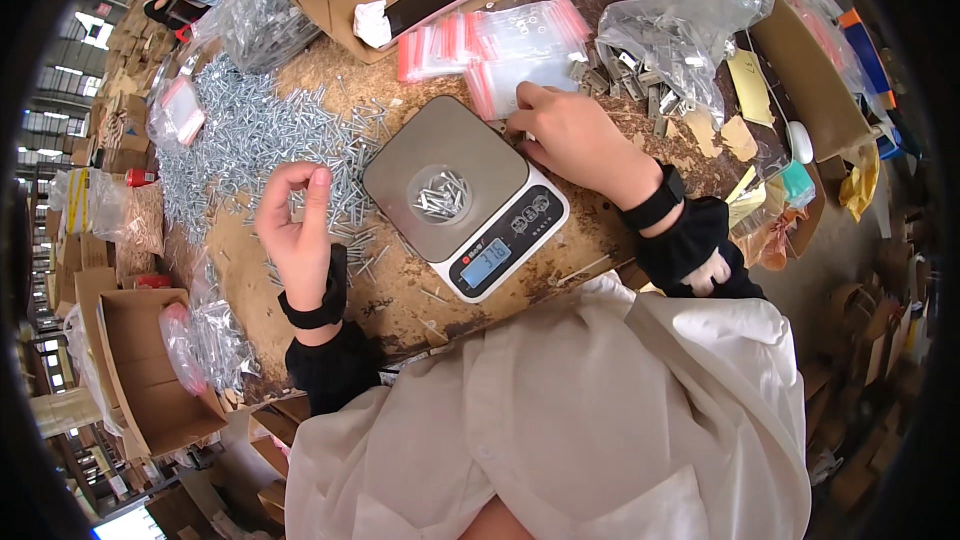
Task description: The person repeatedly scoops metal screws from a large pile on a table, places them onto a digital scale, and then transfers them into small plastic bags. The process is repeated continuously throughout the clip, with the person handling the screws and bags by hand.
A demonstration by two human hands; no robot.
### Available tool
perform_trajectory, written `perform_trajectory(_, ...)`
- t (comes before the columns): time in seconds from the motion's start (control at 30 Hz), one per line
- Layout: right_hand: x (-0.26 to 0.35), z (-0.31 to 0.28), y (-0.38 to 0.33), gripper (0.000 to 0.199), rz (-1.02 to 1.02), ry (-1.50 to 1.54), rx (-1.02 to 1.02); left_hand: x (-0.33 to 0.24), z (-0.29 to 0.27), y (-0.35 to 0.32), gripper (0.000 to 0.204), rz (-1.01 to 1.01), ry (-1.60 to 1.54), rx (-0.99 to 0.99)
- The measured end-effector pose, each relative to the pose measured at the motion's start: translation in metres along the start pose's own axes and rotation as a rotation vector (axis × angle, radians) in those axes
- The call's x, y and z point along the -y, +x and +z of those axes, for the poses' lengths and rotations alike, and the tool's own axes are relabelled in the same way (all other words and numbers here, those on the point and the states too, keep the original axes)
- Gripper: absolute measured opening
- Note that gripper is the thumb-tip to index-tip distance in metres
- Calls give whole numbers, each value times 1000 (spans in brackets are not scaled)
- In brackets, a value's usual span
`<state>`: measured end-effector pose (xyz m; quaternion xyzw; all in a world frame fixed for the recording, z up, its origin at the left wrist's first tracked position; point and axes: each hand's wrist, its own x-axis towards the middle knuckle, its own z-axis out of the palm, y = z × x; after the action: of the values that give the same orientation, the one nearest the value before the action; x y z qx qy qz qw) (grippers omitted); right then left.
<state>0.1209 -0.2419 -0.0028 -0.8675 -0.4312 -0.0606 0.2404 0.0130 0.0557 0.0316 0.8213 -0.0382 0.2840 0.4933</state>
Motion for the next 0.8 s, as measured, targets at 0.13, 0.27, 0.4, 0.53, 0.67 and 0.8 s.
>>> perform_trajectory(0.13,-10,9,3,10,23,-67,-14,3,-3,1,12,63,90,4)
perform_trajectory(0.27,-17,6,-6,4,134,-6,-1,-1,-6,0,10,77,143,25)
perform_trajectory(0.4,-20,-4,-13,4,195,-65,5,-2,-7,1,11,112,176,28)
perform_trajectory(0.53,-8,-26,-15,8,225,34,-77,-3,-8,1,10,121,188,29)
perform_trajectory(0.67,35,-33,2,11,88,289,-174,-1,-7,0,10,116,163,-14)
perform_trajectory(0.8,72,-24,20,11,-51,335,-193,4,-7,-1,11,113,151,-65)
